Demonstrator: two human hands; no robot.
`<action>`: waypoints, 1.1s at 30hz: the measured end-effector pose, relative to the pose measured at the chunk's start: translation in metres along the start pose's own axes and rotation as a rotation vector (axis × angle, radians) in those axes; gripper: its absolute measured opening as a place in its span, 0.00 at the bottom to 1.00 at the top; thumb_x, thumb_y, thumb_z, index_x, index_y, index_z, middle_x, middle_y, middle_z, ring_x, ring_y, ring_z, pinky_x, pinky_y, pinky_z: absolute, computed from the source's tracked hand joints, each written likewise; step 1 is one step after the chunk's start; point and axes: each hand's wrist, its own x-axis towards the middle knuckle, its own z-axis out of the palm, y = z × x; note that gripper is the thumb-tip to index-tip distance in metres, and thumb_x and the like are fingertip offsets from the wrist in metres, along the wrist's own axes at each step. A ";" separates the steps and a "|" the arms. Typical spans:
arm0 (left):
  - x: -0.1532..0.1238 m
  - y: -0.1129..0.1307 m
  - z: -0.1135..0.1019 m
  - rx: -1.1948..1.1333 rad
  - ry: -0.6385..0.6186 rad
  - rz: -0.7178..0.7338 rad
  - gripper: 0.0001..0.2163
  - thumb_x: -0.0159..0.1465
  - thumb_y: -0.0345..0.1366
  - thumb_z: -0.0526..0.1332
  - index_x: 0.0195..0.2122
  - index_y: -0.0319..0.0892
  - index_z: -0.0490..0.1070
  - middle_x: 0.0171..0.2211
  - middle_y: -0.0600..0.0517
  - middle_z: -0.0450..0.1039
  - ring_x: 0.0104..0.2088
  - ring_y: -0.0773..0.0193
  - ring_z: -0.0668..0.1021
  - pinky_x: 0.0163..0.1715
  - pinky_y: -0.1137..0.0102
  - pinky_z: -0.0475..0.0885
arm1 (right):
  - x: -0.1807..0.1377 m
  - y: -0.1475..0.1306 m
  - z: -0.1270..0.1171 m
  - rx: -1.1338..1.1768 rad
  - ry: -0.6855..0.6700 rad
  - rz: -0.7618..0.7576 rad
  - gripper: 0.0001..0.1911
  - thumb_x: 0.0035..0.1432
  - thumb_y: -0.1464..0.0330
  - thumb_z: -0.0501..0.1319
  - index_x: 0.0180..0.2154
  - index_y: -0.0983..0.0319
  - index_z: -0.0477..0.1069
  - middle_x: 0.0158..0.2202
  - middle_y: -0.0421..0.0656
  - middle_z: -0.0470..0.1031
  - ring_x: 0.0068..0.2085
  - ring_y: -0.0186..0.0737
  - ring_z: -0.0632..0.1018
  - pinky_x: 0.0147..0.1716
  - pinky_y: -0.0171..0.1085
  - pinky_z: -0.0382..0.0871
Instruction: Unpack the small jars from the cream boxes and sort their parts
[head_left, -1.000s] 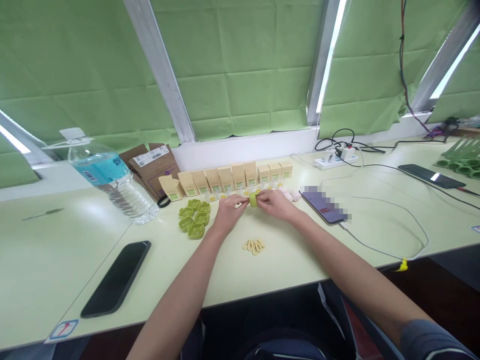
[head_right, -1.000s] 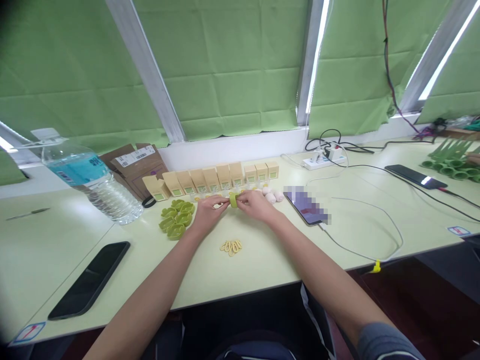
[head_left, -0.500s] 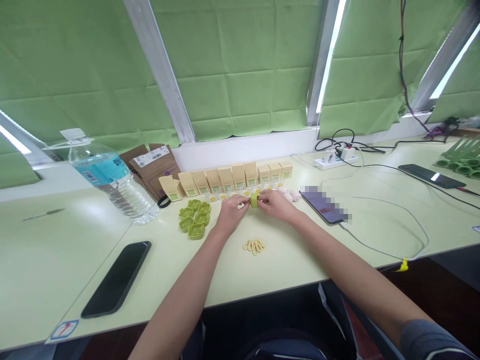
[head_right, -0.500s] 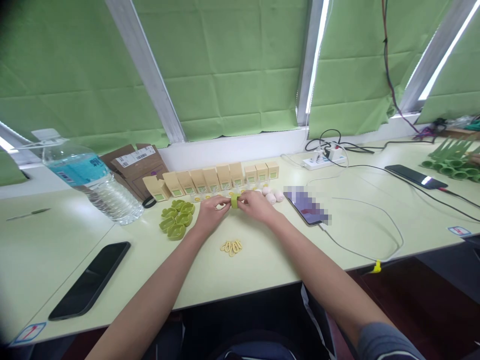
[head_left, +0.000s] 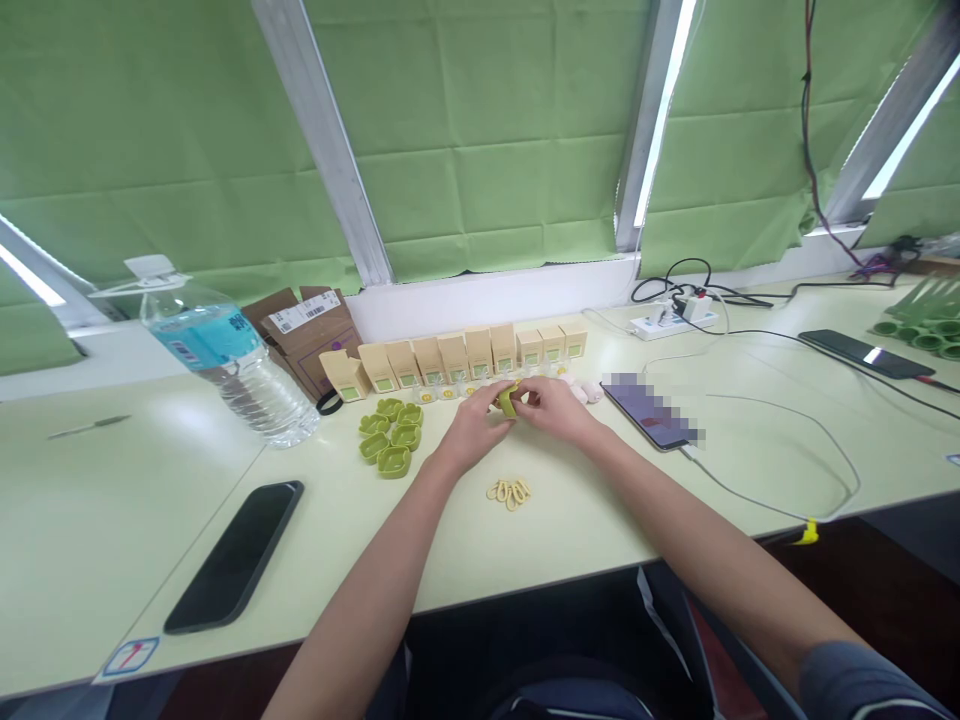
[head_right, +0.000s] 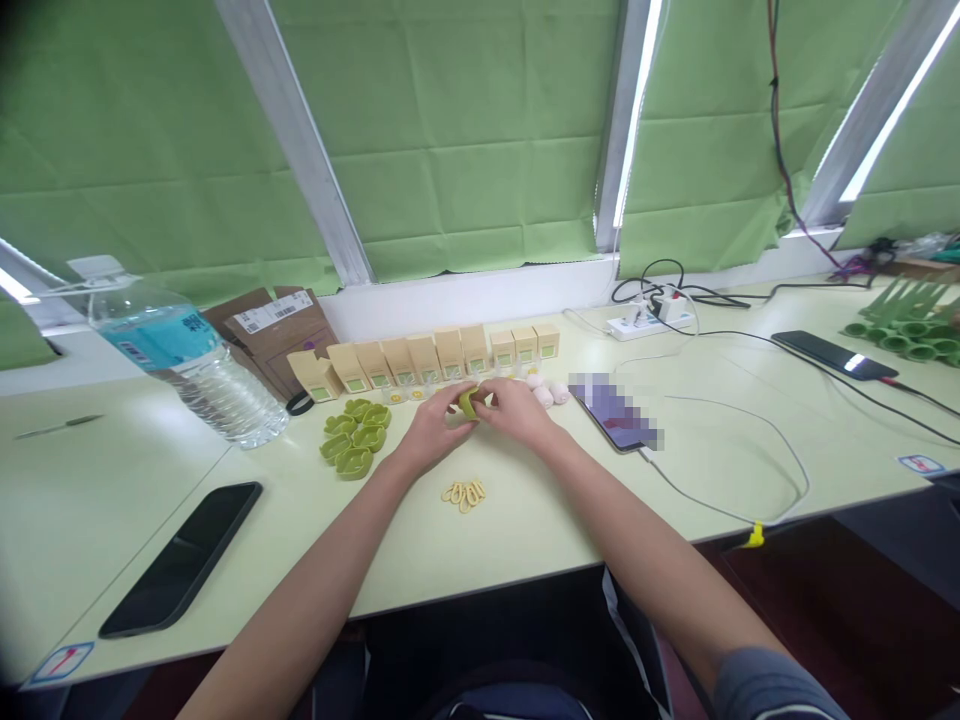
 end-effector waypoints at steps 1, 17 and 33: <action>0.000 0.000 0.001 -0.002 -0.013 0.013 0.25 0.60 0.32 0.64 0.59 0.48 0.68 0.56 0.49 0.74 0.52 0.59 0.77 0.52 0.63 0.74 | 0.000 0.000 0.000 -0.005 -0.011 -0.003 0.07 0.58 0.68 0.61 0.35 0.61 0.78 0.35 0.42 0.79 0.31 0.34 0.74 0.31 0.33 0.62; 0.000 0.009 -0.004 0.010 -0.060 0.027 0.24 0.64 0.33 0.60 0.62 0.47 0.65 0.58 0.47 0.72 0.55 0.57 0.76 0.55 0.61 0.71 | 0.000 0.003 0.002 0.044 0.029 0.015 0.04 0.56 0.67 0.61 0.31 0.61 0.72 0.34 0.42 0.76 0.34 0.36 0.76 0.33 0.33 0.67; 0.000 0.012 -0.005 -0.010 -0.076 -0.009 0.23 0.66 0.35 0.60 0.62 0.49 0.65 0.58 0.48 0.73 0.51 0.60 0.77 0.54 0.62 0.71 | 0.000 0.001 -0.003 0.016 0.045 0.018 0.04 0.54 0.67 0.62 0.30 0.61 0.71 0.34 0.42 0.75 0.34 0.36 0.75 0.33 0.33 0.67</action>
